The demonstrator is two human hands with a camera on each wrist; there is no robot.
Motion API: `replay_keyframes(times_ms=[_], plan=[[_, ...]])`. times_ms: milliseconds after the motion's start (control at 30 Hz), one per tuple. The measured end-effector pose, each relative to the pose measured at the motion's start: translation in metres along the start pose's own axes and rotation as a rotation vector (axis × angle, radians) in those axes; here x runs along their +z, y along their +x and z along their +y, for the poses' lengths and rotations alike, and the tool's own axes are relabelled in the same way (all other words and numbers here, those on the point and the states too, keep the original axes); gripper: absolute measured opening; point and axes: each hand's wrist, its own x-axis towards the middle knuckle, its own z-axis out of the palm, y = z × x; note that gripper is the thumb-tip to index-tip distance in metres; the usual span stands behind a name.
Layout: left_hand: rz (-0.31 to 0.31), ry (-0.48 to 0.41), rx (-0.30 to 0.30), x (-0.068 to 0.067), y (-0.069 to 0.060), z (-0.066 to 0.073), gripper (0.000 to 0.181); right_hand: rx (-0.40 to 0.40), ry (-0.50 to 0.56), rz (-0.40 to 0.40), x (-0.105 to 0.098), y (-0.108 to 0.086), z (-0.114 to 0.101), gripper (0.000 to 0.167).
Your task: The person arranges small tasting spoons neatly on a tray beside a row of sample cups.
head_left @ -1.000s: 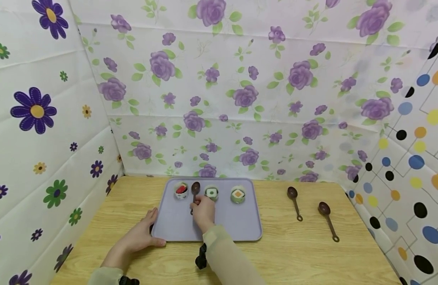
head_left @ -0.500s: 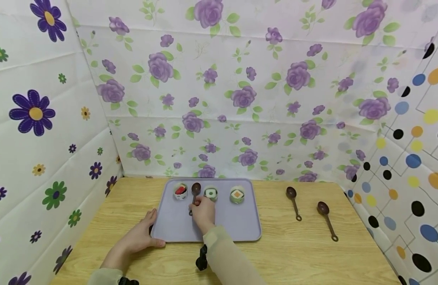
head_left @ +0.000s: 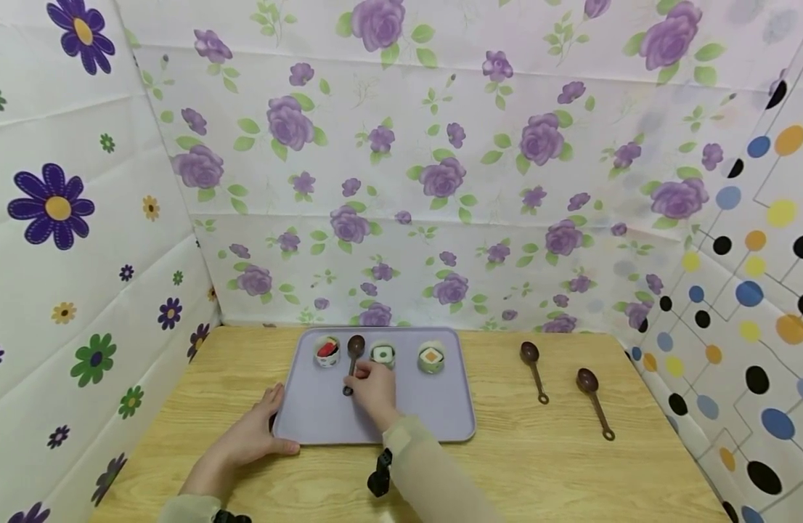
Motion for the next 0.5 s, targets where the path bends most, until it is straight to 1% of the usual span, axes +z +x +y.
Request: replay_keyframes(times_ms=[300,500], plan=[[-0.004,-0.009,0.006,-0.001,0.001,0.000,0.137,0.057,0.118,-0.106,-0.017,0.000,0.011,0.038],[-0.004,-0.007,0.016,0.000,0.001,-0.002,0.137,0.047,0.160,-0.151,-0.029,0.003,0.024,0.036]])
